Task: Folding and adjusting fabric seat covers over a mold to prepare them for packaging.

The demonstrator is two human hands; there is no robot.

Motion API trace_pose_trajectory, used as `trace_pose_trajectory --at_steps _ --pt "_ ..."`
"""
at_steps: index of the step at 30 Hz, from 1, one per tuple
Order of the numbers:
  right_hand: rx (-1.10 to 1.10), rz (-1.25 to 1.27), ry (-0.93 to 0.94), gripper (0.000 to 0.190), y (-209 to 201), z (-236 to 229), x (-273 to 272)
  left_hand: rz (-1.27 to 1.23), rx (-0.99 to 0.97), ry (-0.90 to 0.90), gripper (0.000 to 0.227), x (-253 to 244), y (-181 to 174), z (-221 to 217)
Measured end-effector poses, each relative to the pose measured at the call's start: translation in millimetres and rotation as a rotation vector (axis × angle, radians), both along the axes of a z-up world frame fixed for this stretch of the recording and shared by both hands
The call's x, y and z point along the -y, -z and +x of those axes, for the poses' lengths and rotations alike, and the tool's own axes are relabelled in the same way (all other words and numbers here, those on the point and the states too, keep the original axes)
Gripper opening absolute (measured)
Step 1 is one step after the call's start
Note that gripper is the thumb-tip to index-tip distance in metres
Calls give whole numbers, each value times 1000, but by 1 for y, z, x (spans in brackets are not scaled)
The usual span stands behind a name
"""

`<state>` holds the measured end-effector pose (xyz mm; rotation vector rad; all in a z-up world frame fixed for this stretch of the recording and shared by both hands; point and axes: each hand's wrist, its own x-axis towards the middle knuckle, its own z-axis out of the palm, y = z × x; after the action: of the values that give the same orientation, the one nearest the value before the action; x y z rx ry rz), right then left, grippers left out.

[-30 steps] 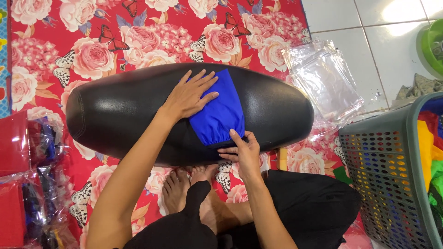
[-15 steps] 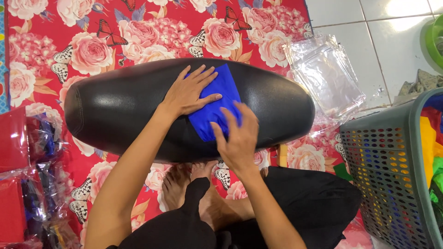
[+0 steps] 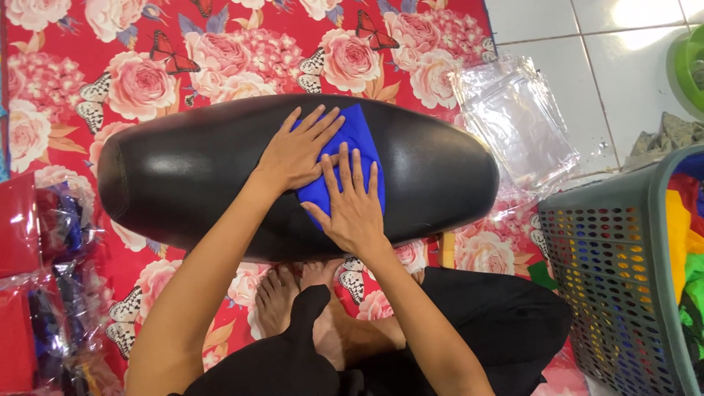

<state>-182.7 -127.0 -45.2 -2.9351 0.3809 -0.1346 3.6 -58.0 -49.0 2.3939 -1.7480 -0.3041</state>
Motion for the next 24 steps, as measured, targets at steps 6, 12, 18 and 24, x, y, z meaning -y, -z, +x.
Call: trace_pose_trajectory --at_steps 6,12,18,24 --pt "-90 8 -8 90 8 2 5 30 11 -22 71 3 3 1" --pt "-88 40 -10 87 6 1 4 -2 14 -71 67 5 6 12" --pt "-102 47 -5 82 9 2 4 30 6 -178 58 7 8 24" --pt "-82 28 -1 80 9 2 4 -236 5 -244 50 -7 0 29"
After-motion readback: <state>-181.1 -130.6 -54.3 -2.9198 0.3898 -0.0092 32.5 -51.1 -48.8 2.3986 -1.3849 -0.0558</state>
